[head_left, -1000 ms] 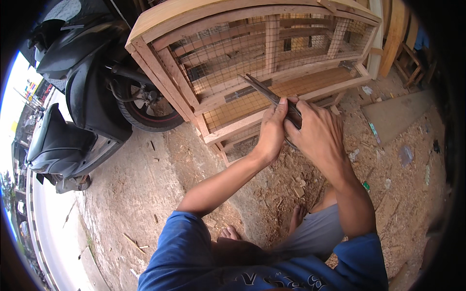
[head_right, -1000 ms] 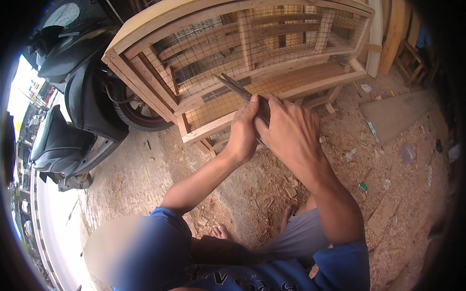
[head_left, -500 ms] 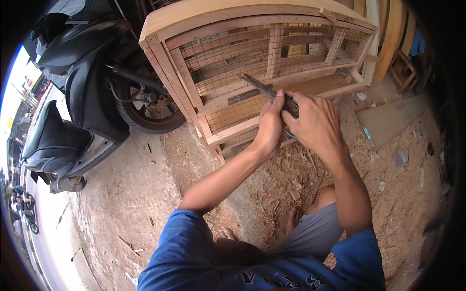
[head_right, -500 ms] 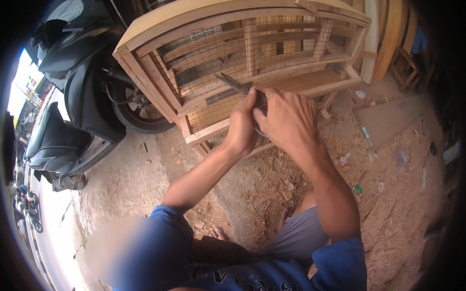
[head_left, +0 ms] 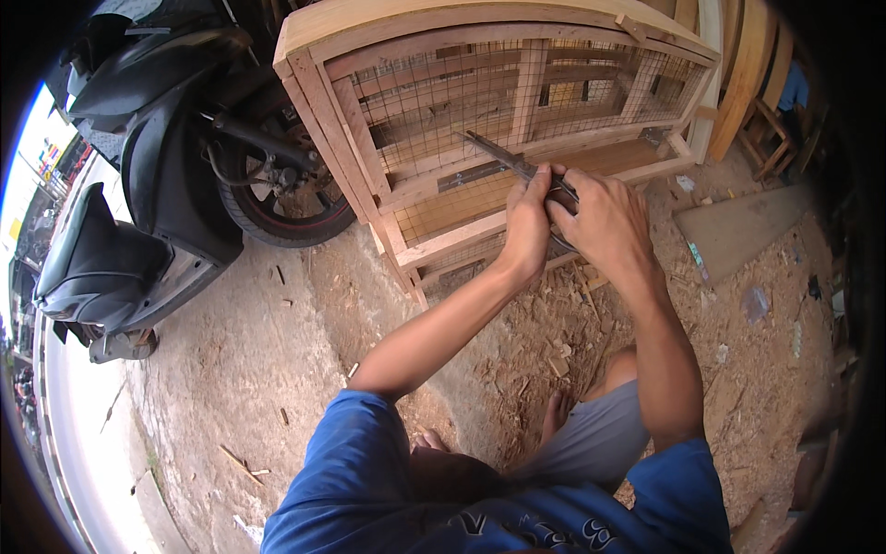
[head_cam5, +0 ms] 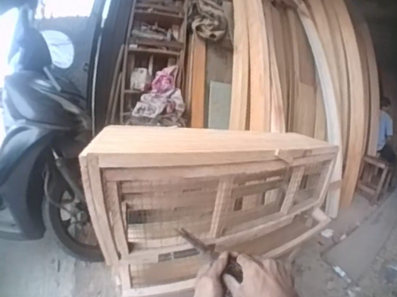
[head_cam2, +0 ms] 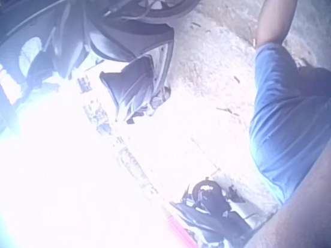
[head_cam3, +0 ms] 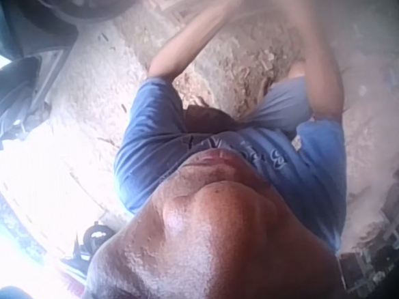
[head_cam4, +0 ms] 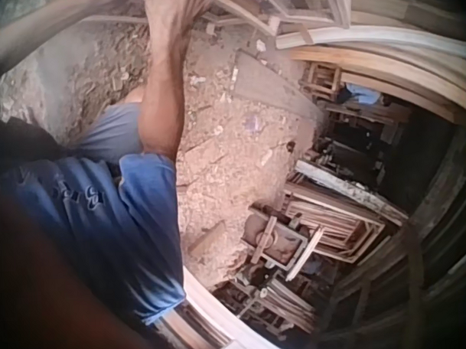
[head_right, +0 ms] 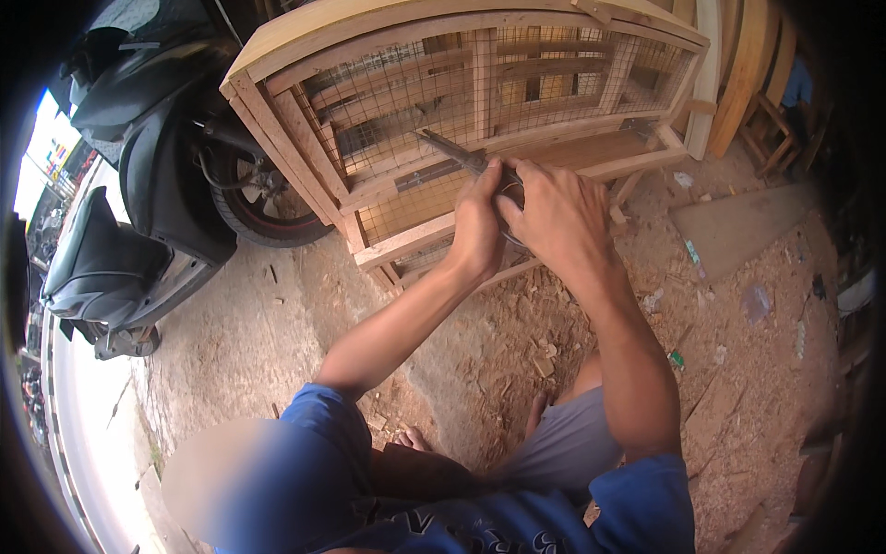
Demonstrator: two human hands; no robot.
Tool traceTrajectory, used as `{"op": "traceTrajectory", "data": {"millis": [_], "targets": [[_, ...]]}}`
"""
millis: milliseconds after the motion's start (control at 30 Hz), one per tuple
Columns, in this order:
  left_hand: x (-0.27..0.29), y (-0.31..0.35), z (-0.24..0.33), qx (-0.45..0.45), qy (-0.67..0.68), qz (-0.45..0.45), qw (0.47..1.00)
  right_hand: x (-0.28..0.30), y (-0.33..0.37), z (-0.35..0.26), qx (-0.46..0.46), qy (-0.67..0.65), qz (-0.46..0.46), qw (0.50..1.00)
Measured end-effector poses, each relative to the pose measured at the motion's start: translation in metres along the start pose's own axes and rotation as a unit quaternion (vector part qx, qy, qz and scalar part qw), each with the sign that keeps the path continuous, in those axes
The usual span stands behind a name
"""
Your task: The person uses tin snips to cut and trim wire mesh on a wooden birdcage frame. They repeatedly snip small sections of the mesh along the cage's edges while sitting on the ground.
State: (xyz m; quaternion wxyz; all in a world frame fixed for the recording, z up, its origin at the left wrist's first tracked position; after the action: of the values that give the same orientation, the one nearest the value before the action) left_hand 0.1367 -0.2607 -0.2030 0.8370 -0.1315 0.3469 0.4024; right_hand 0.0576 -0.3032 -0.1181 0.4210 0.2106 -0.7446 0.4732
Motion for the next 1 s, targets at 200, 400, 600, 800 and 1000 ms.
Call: {"op": "traceTrajectory", "data": {"millis": [200,400,600,800,1000], "targets": [[-0.004,-0.002,-0.003,-0.008,0.018,0.009,1.0,0.006,0.002,-0.003,0.014,0.017,0.025,0.999],[-0.002,-0.001,-0.002,0.003,0.027,-0.024,0.999,0.009,0.006,-0.012,0.003,0.045,0.018,0.999],[0.004,0.001,-0.001,0.023,0.018,-0.038,0.999,0.01,0.009,-0.018,-0.006,0.009,0.042,0.999],[0.013,0.004,0.005,0.024,-0.037,-0.056,0.997,-0.002,0.017,-0.021,-0.016,0.006,0.044,0.999],[0.018,0.008,0.016,0.072,-0.046,-0.081,0.993,-0.002,0.024,-0.026,-0.031,-0.013,0.039,0.999]]}}
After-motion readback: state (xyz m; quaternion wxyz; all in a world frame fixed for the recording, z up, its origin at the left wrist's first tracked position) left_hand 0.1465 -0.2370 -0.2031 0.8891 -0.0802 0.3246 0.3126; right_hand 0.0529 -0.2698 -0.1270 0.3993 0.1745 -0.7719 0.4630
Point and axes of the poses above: each hand's wrist, its own y-axis away from the middle knuckle, its own x-axis out of the back of the hand, z = x × y, the point moved 5 cm from there along -y, towards the middle knuckle, and after that the axes turned 12 degrees about z, right-handed, at the moved point
